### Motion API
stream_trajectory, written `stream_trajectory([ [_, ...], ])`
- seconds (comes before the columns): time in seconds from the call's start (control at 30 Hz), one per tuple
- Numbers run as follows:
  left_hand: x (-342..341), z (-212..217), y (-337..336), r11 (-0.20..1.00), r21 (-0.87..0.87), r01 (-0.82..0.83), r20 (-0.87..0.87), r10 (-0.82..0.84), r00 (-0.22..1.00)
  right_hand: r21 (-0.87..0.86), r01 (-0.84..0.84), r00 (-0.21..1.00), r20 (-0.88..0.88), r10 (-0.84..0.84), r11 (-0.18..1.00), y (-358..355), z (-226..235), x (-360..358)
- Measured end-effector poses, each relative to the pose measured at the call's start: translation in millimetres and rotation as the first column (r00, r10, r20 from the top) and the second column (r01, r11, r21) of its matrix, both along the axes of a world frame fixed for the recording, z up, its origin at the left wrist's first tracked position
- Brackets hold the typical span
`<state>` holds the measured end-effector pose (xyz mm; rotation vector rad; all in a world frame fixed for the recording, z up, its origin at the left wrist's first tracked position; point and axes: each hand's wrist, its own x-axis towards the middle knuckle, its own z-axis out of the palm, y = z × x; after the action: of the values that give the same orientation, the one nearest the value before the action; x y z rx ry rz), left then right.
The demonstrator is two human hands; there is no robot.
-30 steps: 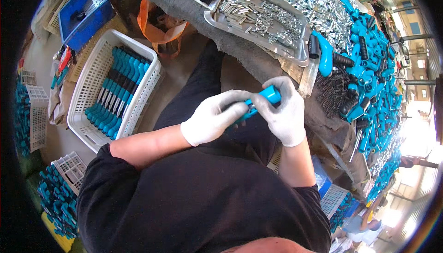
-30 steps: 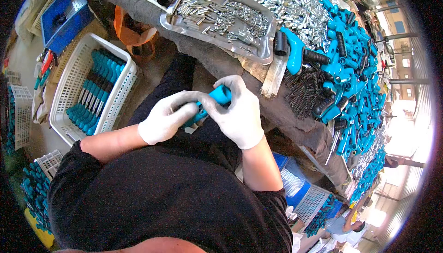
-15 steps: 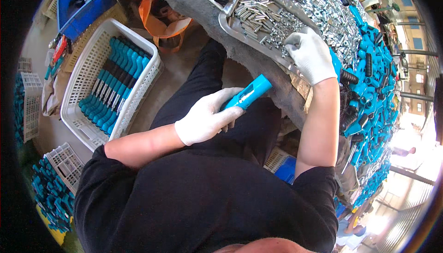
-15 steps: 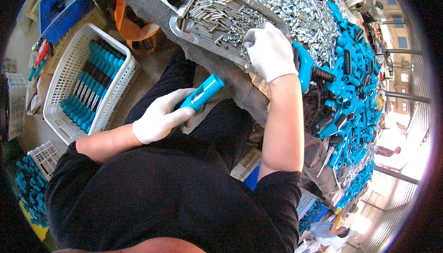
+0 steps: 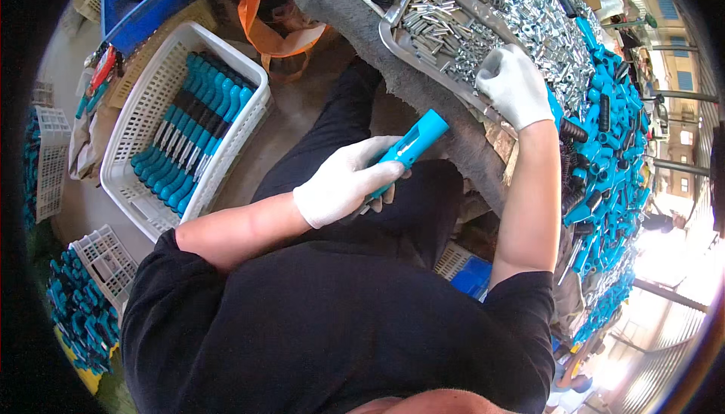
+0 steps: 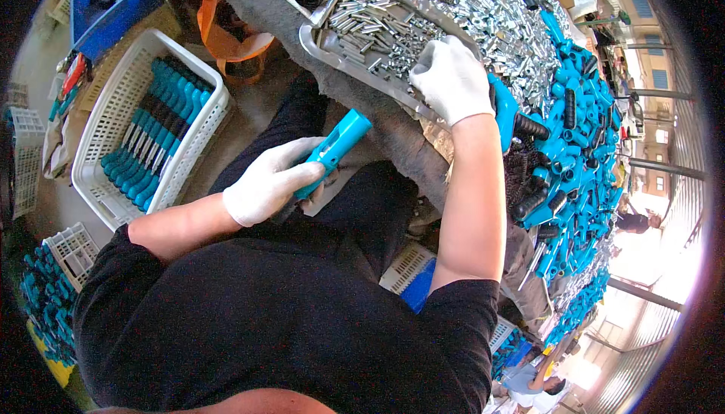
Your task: Assembling metal and plastic components for a handheld tool on an industrial workbench.
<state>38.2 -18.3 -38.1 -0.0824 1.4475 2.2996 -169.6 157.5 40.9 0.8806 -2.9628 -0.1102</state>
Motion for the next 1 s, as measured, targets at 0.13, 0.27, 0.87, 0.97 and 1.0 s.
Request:
stream_trajectory([
  [0.13, 3, -2, 6, 0.986, 0.155, -0.065, 0.039, 0.060, 0.997, -0.551, 0.071, 0.997, 0.006, -0.082, 0.831, 7, 6, 15],
  [0.27, 1, -11, 5, 0.959, 0.281, -0.031, 0.045, 0.019, 0.999, -0.820, 0.189, 0.953, 0.286, 0.101, 0.540, 7, 14, 84],
  [0.87, 15, 21, 40, 0.997, 0.000, 0.078, -0.093, -0.077, 0.993, -0.702, 0.706, 0.571, 0.643, 0.510, 0.094, 43, -56, 177],
  [0.97, 13, 42, 41, 0.989, -0.016, 0.147, -0.069, -0.148, 0.987, -0.678, 0.710, 0.326, 0.556, 0.765, 0.190, 50, -63, 179],
  [1.0, 14, 45, 40, 0.993, 0.000, 0.118, -0.093, -0.118, 0.989, -0.679, 0.708, 0.292, 0.533, 0.794, 0.195, 52, -67, 181],
])
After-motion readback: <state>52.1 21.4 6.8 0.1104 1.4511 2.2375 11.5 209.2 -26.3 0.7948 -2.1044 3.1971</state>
